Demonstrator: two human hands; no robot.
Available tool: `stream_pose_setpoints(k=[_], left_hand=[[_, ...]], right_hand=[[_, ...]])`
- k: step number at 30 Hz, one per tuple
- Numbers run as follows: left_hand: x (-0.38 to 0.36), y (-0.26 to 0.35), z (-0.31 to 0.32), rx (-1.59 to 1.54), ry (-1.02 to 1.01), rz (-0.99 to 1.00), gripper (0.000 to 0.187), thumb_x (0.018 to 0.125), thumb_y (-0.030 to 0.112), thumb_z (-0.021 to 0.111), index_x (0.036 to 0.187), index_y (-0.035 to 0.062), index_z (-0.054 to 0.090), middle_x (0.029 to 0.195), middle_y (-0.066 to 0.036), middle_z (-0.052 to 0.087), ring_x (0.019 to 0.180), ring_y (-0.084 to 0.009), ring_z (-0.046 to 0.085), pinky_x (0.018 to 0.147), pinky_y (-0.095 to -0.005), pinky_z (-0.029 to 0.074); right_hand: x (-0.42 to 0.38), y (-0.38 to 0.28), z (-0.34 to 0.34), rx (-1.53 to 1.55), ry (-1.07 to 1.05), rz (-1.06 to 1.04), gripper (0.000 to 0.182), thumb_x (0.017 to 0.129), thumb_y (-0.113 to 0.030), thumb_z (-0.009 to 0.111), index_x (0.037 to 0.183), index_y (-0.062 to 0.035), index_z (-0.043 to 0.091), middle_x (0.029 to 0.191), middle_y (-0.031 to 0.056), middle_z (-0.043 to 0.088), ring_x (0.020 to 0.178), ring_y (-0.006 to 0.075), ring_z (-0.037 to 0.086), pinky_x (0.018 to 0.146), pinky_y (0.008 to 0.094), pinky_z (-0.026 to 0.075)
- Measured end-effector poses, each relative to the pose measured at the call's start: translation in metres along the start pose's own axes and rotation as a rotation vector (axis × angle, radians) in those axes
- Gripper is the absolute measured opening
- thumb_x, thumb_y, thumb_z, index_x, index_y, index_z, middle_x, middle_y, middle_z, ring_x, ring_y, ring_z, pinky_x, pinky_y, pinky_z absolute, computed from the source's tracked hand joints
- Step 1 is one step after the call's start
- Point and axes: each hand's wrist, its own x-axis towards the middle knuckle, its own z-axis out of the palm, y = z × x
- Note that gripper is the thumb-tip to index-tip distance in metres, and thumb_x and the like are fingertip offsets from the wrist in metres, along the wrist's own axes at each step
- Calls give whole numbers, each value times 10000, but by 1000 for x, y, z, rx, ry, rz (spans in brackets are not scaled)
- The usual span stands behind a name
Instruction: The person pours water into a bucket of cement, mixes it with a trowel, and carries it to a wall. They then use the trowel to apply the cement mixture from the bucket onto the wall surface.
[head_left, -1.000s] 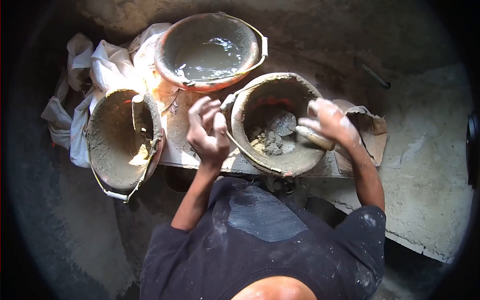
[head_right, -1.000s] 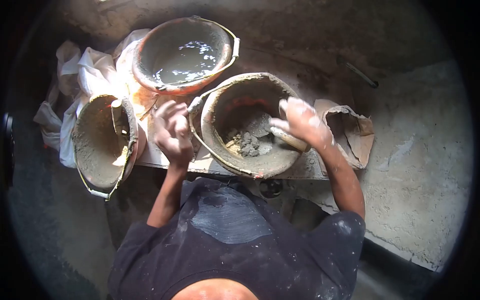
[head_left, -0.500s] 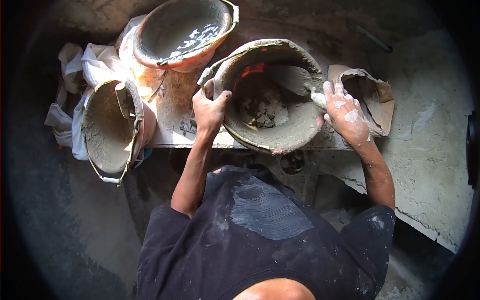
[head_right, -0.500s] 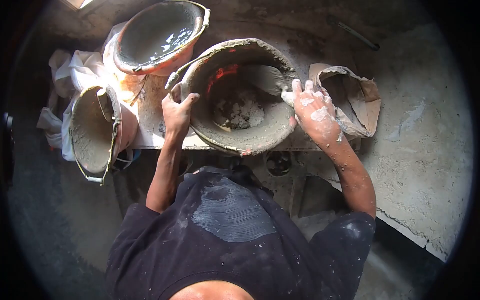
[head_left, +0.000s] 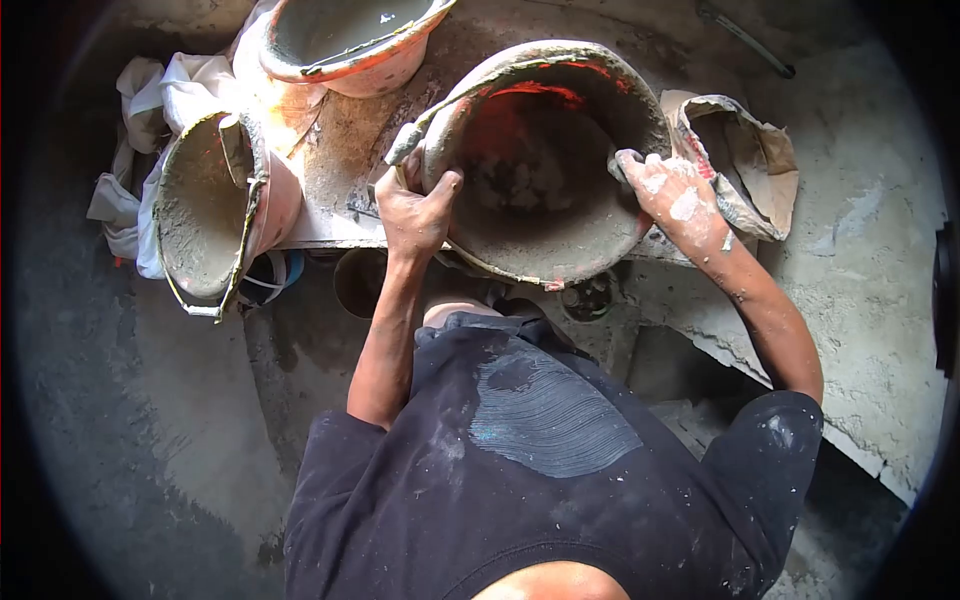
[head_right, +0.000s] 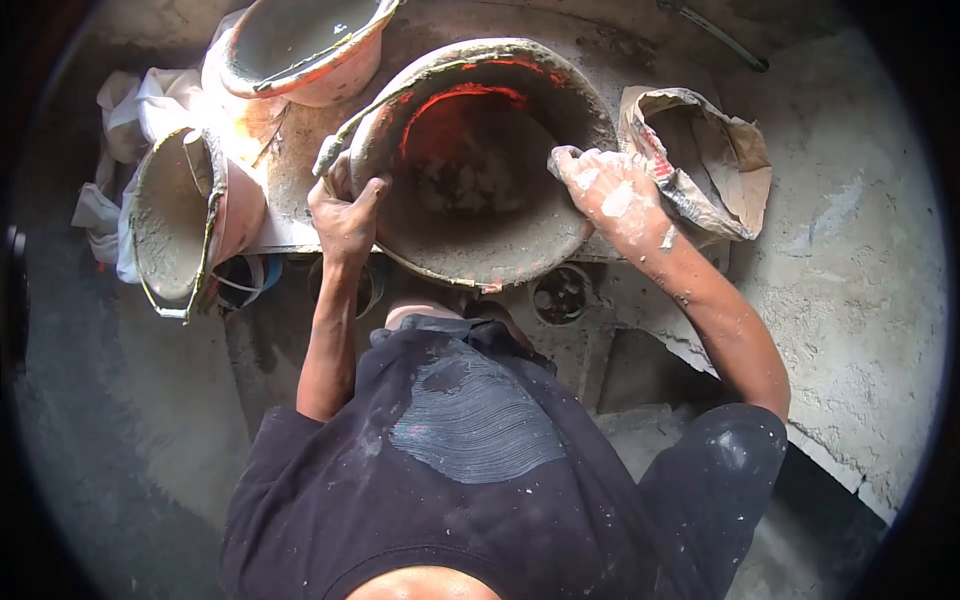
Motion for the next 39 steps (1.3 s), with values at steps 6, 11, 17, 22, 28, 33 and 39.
stream_pose_setpoints(k=[6, 11, 17, 22, 28, 33, 39], left_hand=[[2, 9, 1, 70, -129, -74, 348, 735, -42, 621, 1070, -93, 546, 1013, -110, 616, 928, -156, 580, 838, -280, 447], [16, 1, 3, 20, -25, -20, 351, 710, -5, 622, 1045, -92, 566, 950, -109, 638, 859, -140, 592, 798, -276, 458], [26, -5, -4, 18, 0, -30, 389, 708, 2, 630, 1069, -112, 542, 982, -136, 629, 889, -168, 596, 825, -280, 457], [22, 9, 10, 44, -139, -57, 389, 725, -17, 606, 1101, -98, 544, 1022, -120, 622, 924, -152, 582, 852, -270, 436], [24, 11, 16, 234, -208, 80, 462, 678, 62, 651, 1112, -69, 560, 885, -142, 667, 792, -118, 597, 750, -266, 468], [27, 14, 20, 214, -285, 118, 378, 666, 70, 668, 1022, -45, 608, 789, -129, 668, 675, -98, 577, 671, -263, 477], [38, 10, 26, 197, -271, 140, 394, 671, 66, 656, 1050, -29, 602, 796, -111, 668, 689, -91, 570, 674, -249, 468]], right_hand=[[-7, 12, -3, -62, 185, -144, 420, 648, -101, 652, 1050, -69, 534, 770, 56, 547, 710, 184, 575, 623, 315, 457], [-14, -19, 3, -114, 232, -93, 266, 757, -107, 571, 1022, -128, 552, 734, 24, 554, 669, 156, 564, 596, 297, 465], [-25, -38, -23, -186, -165, 204, 428, 770, -98, 537, 1194, -87, 481, 780, 78, 554, 670, 215, 582, 594, 330, 469], [-11, -18, -29, -238, 250, 112, 339, 802, -120, 520, 1139, -87, 509, 829, 95, 584, 691, 232, 589, 605, 350, 476], [18, 4, -49, 9, 283, -294, 124, 683, -98, 592, 795, -70, 549, 741, 78, 557, 684, 239, 579, 597, 332, 468], [-1, 44, -24, -34, -121, -229, 229, 721, -48, 544, 946, -70, 577, 754, 64, 544, 726, 239, 575, 647, 341, 477], [-8, 11, -30, 112, -602, 206, 572, 688, -293, 717, 1162, -39, 522, 922, 199, 569, 911, 341, 564, 833, 409, 453]])
